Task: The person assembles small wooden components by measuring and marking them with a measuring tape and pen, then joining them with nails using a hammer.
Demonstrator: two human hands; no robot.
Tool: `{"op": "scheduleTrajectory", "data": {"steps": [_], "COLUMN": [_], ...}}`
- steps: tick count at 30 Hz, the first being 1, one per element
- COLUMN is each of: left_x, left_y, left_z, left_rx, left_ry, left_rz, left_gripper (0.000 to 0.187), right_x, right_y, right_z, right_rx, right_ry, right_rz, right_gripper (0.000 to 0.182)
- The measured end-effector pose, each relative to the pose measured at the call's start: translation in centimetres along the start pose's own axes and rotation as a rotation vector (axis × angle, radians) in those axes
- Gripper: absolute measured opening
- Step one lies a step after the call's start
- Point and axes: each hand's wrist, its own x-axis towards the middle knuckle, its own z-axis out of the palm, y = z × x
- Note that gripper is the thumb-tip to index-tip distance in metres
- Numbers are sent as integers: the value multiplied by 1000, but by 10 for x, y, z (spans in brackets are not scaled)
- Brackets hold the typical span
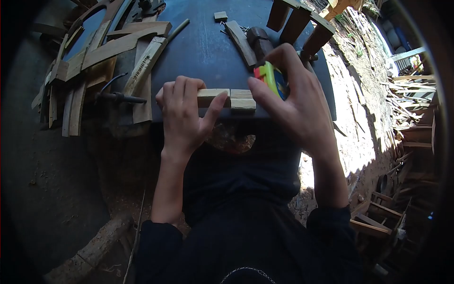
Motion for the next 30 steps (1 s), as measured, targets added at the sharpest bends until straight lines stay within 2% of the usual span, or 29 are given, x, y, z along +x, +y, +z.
{"op": "scheduleTrajectory", "data": {"steps": [3, 5, 7, 10, 13, 15, 17, 19, 22, 26, 30], "left_x": [12, 13, 12, 14, 12, 12, 13, 13, 13, 13, 11], "left_y": [-6, -11, -14, -12, -21, -21, -22, -24, -24, -20, -15], "left_z": [11, 21, 31, 36, 41, 39, 38, 40, 39, 29, 20], "left_rx": [94, 129, 177, 118, 48, 10, -17, -32, -70, -156, -236], "left_ry": [-48, -60, -38, 30, 30, 12, 10, 21, 38, 37, -7], "left_rz": [-27, -39, -37, -30, 27, 26, 25, 31, 41, 99, 150], "left_gripper": [42, 41, 40, 35, 34, 33, 33, 32, 31, 32, 32], "right_x": [61, 92, 114, 143, 129, 94, 53, 12, -29, -40, -36], "right_y": [19, -3, 8, 57, 51, 29, 27, 20, 24, 35, 42], "right_z": [34, 30, 53, 105, 88, 56, 31, 9, 5, 24, 35], "right_rx": [-400, -369, -452, -637, -530, -542, -493, -427, -424, -524, -583], "right_ry": [104, -216, -230, 28, -8, 143, 193, 43, -43, -41, -6], "right_rz": [-300, -241, -290, -558, -521, -524, -386, -114, 124, 248, 254], "right_gripper": [49, 38, 34, 40, 35, 25, 31, 27, 28, 32, 35]}}
